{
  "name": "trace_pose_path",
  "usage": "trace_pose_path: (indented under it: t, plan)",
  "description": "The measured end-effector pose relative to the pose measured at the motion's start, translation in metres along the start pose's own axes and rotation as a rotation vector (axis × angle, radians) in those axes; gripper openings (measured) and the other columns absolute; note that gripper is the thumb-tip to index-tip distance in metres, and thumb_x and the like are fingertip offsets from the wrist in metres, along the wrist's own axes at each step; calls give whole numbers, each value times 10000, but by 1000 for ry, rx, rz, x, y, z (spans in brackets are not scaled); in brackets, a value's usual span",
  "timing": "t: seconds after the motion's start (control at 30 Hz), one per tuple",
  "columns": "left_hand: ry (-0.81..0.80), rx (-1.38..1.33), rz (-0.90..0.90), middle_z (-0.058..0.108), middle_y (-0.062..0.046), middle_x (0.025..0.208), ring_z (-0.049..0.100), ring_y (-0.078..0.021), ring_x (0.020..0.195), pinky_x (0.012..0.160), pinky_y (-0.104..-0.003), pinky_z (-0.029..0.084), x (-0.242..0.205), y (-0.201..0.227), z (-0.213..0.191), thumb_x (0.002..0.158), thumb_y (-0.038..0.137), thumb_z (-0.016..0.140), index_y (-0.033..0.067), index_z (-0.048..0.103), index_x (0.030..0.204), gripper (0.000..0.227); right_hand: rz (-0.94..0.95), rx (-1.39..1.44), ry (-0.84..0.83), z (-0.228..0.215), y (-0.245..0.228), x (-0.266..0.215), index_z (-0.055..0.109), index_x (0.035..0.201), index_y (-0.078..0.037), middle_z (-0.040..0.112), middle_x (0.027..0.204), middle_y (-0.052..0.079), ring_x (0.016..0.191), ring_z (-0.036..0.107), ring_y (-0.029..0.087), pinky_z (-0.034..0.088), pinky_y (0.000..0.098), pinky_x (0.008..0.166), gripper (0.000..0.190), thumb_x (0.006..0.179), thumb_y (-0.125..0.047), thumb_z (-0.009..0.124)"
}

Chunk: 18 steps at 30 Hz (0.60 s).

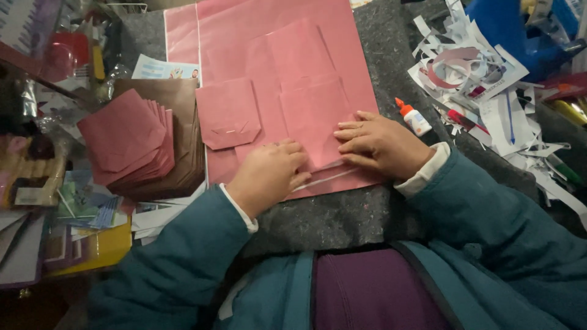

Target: Folding and gluing paper bags at a workstation.

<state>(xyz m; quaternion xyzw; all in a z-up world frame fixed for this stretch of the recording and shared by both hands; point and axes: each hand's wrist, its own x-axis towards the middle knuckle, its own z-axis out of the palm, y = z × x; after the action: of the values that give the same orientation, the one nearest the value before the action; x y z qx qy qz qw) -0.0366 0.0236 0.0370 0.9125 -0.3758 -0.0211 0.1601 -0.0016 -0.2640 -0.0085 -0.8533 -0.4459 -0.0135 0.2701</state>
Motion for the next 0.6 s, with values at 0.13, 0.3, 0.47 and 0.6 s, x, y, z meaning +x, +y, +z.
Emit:
trace_pose_path:
  t: [0.13,0.3,0.47,0.6]
  plan:
    - [189,-116,39,692,-116,932,676,-331,858,728,-439,537,0,-1,2,802,348,765,61,720,932,318,49,45,11,-2,-3,0,740,1101,-58,738,1231,98,1287,635,279,416,488,1152,206,955,-194,690]
    - [173,-81,-56,728,-91,889,701,-307,855,779,-435,545,4,-16,20,919,242,678,98,748,884,164,62,179,56,-12,-11,4,737,1035,-62,745,1192,105,1254,650,275,428,468,1148,195,911,-212,734]
    - [249,-108,-95,729,-114,877,696,-326,840,767,-440,543,6,-20,21,931,239,672,74,745,896,184,33,114,75,-15,-12,8,724,1021,-37,714,1163,117,1182,623,313,456,447,1040,328,762,-225,795]
    - [329,-151,-157,720,-148,860,688,-354,831,753,-455,541,9,-27,28,959,243,666,50,741,958,207,196,120,102,-3,0,4,730,996,-54,712,1070,82,1082,631,295,486,403,951,163,871,-158,750]
